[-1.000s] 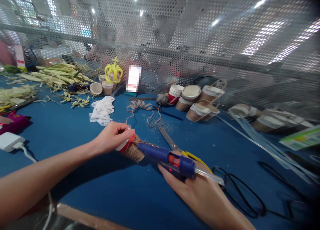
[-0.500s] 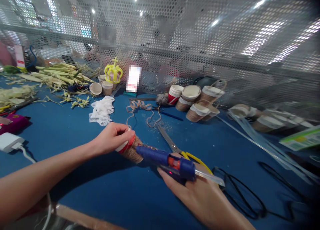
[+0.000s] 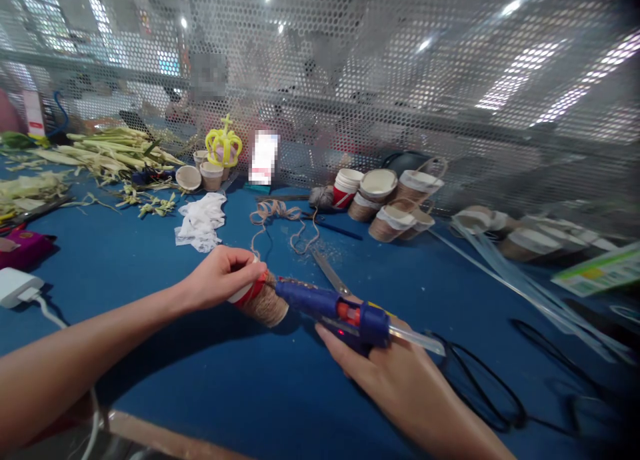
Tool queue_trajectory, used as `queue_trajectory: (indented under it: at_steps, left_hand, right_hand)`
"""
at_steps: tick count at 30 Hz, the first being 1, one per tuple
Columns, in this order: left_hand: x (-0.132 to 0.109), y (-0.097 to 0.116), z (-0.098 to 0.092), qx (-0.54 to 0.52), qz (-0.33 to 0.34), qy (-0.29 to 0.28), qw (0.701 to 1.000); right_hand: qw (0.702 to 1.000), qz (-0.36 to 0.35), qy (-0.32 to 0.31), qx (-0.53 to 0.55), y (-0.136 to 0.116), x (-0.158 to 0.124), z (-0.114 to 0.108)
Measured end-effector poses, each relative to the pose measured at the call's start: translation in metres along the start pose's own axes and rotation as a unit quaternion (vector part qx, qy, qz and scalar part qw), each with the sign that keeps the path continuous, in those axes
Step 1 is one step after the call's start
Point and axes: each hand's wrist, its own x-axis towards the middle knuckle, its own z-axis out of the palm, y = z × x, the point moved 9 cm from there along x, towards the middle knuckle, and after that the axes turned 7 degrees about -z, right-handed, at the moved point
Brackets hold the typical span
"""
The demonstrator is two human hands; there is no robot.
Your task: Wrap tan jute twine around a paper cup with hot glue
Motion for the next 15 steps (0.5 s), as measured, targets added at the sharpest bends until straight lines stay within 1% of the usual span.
queue_trajectory:
  at_steps: [4, 9, 15]
  left_hand:
    - [0.0, -0.001, 0.0, -0.008, -0.009, 0.004, 1.0]
    - [0.001, -0.002, -0.003, -0.003, -0.019, 0.025, 1.0]
    - [0.002, -0.003, -0.005, -0.001, -0.02, 0.038, 0.999]
  right_hand:
    - [1.0, -0.006, -0.018, -0.008, -0.002, -0.003, 0.006]
    - [0.999, -0.019, -0.01, -0.041, -0.002, -0.006, 0.007]
    - [0.998, -0.03, -0.042, -0.045, -0.006, -0.009, 0.015]
